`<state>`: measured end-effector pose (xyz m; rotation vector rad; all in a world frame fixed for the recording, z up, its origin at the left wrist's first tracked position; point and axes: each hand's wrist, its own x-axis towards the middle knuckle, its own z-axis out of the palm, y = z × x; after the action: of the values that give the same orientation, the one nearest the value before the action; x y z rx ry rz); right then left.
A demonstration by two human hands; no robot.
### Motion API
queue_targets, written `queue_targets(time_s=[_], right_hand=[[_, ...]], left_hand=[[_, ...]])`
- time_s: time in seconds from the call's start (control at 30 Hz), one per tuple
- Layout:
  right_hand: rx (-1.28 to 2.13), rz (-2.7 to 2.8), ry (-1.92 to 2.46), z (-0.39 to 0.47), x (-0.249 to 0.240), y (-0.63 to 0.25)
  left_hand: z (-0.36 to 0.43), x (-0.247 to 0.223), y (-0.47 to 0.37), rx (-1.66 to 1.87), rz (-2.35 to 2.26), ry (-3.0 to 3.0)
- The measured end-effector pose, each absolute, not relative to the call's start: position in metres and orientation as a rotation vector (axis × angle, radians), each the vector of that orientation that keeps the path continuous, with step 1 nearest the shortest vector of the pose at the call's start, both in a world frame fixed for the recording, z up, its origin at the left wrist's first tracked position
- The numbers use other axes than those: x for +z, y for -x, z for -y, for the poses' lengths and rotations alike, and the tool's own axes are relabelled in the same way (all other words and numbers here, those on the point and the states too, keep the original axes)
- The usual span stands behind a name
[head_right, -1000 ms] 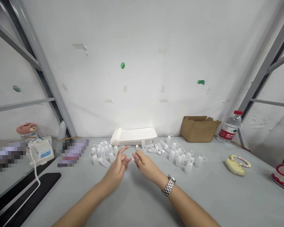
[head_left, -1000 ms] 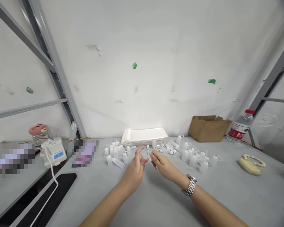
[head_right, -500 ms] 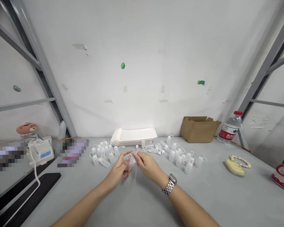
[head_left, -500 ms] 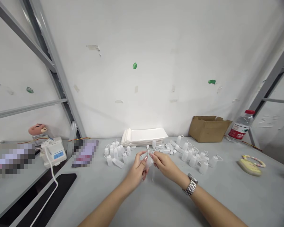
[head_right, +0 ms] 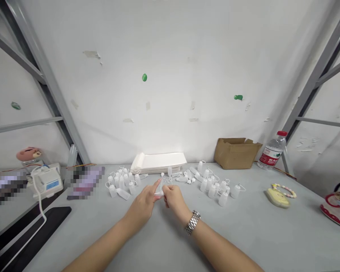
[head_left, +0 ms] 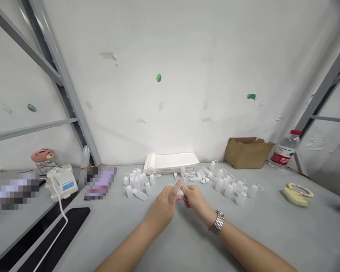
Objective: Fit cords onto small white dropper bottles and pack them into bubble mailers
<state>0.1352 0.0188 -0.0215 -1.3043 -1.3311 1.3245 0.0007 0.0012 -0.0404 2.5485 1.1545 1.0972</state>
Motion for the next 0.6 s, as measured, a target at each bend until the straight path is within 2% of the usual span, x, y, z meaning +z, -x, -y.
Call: queue_targets(time_s=[0.1,0.2,0.4,0.6], right_hand=[[1.511,1.293,1.280,-0.020,-0.021,-0.139],[1.648,1.264,1.218,-0.022,-0.014,-0.146],[1.349,1.104,1.029,-0.030,0.004,-0.163],[1.366,1.028,1.055,-0.028,-0.005,-0.156]], left_hand=[[-0.002,-0.040,-0.002,1.013,-1.237,-2.681],[-0.002,-0.035,-0.004,1.125,-1.241,-2.383],[-0.007,-0.018,0.000,1.252,-1.045,-1.211],[-0.005,-0.004,0.006,1.326,-0.816,-0.762]])
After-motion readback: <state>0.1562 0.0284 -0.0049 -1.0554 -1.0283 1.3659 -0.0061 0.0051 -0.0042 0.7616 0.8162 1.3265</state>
